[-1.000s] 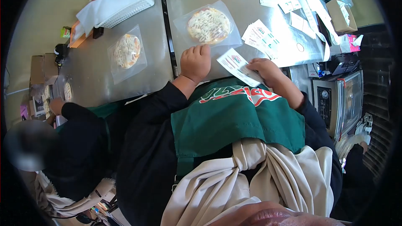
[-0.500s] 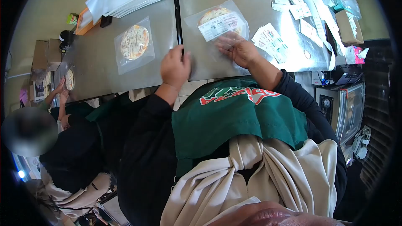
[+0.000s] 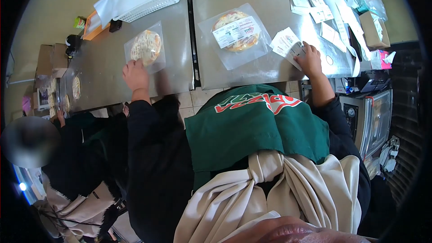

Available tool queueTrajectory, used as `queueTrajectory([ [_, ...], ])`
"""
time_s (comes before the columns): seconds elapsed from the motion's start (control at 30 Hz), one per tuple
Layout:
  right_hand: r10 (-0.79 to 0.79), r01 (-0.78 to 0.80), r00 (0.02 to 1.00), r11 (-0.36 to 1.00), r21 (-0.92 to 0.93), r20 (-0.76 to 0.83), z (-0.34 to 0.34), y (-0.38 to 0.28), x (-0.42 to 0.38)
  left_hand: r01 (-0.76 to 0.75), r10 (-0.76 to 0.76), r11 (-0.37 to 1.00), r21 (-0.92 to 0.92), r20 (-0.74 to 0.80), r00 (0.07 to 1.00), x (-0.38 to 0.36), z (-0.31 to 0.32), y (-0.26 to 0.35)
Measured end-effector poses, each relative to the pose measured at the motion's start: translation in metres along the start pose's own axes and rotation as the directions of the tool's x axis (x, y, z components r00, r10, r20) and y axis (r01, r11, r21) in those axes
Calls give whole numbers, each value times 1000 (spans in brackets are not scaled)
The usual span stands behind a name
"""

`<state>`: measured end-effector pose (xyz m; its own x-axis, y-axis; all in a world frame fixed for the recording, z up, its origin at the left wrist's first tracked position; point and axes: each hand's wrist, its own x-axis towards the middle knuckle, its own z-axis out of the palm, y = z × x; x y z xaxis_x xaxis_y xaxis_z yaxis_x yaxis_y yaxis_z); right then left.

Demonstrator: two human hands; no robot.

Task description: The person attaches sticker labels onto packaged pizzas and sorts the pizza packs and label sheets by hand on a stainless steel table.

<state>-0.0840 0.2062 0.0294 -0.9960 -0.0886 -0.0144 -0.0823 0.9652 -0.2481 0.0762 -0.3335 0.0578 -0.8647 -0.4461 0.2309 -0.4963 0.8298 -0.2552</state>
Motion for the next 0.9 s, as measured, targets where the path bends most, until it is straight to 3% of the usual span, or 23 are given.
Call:
queueTrajectory([
  [0.03,8,-7,997,1000,-20,73,-8,-2,5,9,-9,1000,7,10,1000,12,-6,0],
  [0.13,51,-58,989,997,50,141,-1,14,23,-135,84,984,-115,-367,926,52,-25,-3],
  [0.23,148,-183,975,958,223,167,-2,20,30,-111,106,983,-146,-47,993,62,-75,12],
  [0.27,193,-243,962,928,283,193,-3,20,31,-49,55,995,-83,70,996,57,-74,13],
  [0.33,214,-231,973,936,265,88,3,23,27,53,-70,996,66,285,956,40,-60,15],
  [0.4,232,-233,972,929,286,39,6,26,20,61,-74,997,50,337,939,21,-31,4],
  [0.43,277,-292,956,903,315,91,-7,16,14,62,-73,997,42,361,930,14,-16,-3],
  [0.53,175,-128,977,941,315,-126,11,29,3,22,4,993,-113,229,973,-2,11,-16],
  [0.63,87,-29,978,957,290,-189,23,39,-3,-25,70,970,-243,178,981,-16,18,-21],
  [0.83,-28,89,901,989,121,-432,43,36,-18,-191,188,973,-132,-40,981,-21,27,-39],
  [0.9,-33,95,895,989,117,-446,44,36,-18,-242,237,964,-110,-62,970,-16,33,-44],
])
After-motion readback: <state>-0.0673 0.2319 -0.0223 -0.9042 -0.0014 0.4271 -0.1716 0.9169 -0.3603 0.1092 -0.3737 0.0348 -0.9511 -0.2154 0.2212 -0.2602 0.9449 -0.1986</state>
